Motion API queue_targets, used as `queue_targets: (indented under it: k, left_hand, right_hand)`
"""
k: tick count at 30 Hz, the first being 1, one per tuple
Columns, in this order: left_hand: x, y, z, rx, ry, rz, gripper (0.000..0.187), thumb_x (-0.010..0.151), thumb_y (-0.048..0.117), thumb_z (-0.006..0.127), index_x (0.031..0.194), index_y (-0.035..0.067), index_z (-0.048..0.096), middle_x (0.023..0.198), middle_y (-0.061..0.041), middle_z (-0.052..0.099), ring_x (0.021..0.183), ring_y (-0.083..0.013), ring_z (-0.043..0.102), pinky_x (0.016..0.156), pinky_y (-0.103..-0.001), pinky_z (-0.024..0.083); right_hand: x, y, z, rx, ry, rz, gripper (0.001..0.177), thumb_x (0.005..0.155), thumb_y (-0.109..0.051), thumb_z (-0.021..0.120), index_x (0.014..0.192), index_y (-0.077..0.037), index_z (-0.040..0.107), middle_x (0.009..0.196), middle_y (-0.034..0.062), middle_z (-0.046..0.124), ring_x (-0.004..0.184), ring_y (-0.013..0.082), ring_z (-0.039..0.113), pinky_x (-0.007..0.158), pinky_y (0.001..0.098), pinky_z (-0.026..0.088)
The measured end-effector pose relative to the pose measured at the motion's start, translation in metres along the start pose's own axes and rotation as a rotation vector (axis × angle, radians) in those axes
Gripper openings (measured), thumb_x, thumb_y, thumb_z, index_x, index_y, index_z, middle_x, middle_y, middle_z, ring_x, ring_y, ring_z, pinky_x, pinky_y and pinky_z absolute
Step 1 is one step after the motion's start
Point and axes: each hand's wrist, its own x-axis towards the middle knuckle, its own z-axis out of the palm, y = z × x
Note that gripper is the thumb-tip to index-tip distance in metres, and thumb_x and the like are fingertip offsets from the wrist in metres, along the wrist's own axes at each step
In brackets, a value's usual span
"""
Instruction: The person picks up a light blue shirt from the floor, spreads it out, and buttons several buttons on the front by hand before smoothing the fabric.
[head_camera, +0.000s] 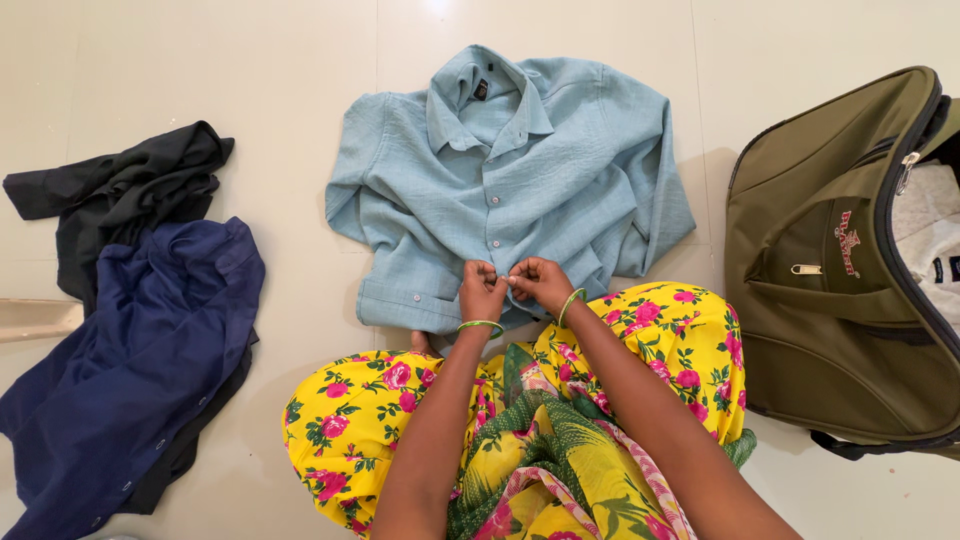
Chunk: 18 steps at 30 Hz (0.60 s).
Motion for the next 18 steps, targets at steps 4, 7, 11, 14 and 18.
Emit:
queue_targets:
  k: [4, 7, 11, 14, 18]
  left_hand:
    - [0.0, 0.0, 0.0, -0.015, -0.004, -0.011, 0.032, 0.081, 0.01, 0.079, 0.102, 0.003, 0.056, 0.081, -0.007, 0.07, 0.064, -0.0112, 0.062, 0.063, -0.028, 0.055]
    - [0.001, -0.004, 0.002, -0.017, -0.007, -0.012, 0.031, 0.081, 0.009, 0.079, 0.102, 0.003, 0.057, 0.081, -0.005, 0.07, 0.066, -0.0096, 0.062, 0.064, -0.027, 0.055]
    - [0.003, -0.012, 0.003, -0.052, -0.021, -0.007, 0.03, 0.082, 0.008, 0.079, 0.102, 0.003, 0.056, 0.081, -0.005, 0.069, 0.066, -0.0094, 0.061, 0.064, -0.027, 0.054]
    - [0.003, -0.015, 0.004, -0.071, -0.028, 0.005, 0.027, 0.083, 0.007, 0.077, 0.102, 0.004, 0.058, 0.083, -0.003, 0.07, 0.069, -0.0075, 0.063, 0.065, -0.026, 0.054]
    - [0.001, -0.014, 0.002, -0.036, -0.09, 0.049, 0.019, 0.088, 0.006, 0.074, 0.105, 0.005, 0.065, 0.083, -0.005, 0.071, 0.07, -0.0127, 0.066, 0.066, -0.03, 0.054]
  right_hand:
    - [-0.002, -0.004, 0.0, 0.011, 0.003, 0.011, 0.013, 0.092, -0.008, 0.073, 0.1, 0.0, 0.067, 0.085, 0.006, 0.073, 0.072, 0.0117, 0.068, 0.067, 0.0267, 0.058]
    - [-0.004, -0.005, -0.001, 0.018, -0.001, 0.022, 0.013, 0.093, -0.009, 0.073, 0.1, 0.0, 0.067, 0.084, 0.0061, 0.072, 0.071, 0.0116, 0.068, 0.067, 0.0267, 0.058]
    - [-0.005, -0.005, -0.003, 0.041, -0.006, 0.028, 0.013, 0.094, -0.01, 0.073, 0.1, 0.001, 0.067, 0.084, 0.0068, 0.072, 0.071, 0.012, 0.069, 0.068, 0.0269, 0.059]
    - [-0.003, -0.001, -0.005, 0.057, -0.011, 0.015, 0.013, 0.094, -0.01, 0.072, 0.1, 0.001, 0.068, 0.085, 0.0064, 0.073, 0.072, 0.012, 0.069, 0.069, 0.0268, 0.059]
    - [0.004, 0.016, -0.006, 0.051, 0.005, 0.015, 0.013, 0.096, -0.01, 0.07, 0.103, 0.001, 0.067, 0.087, 0.0051, 0.072, 0.072, 0.0108, 0.068, 0.068, 0.0265, 0.058]
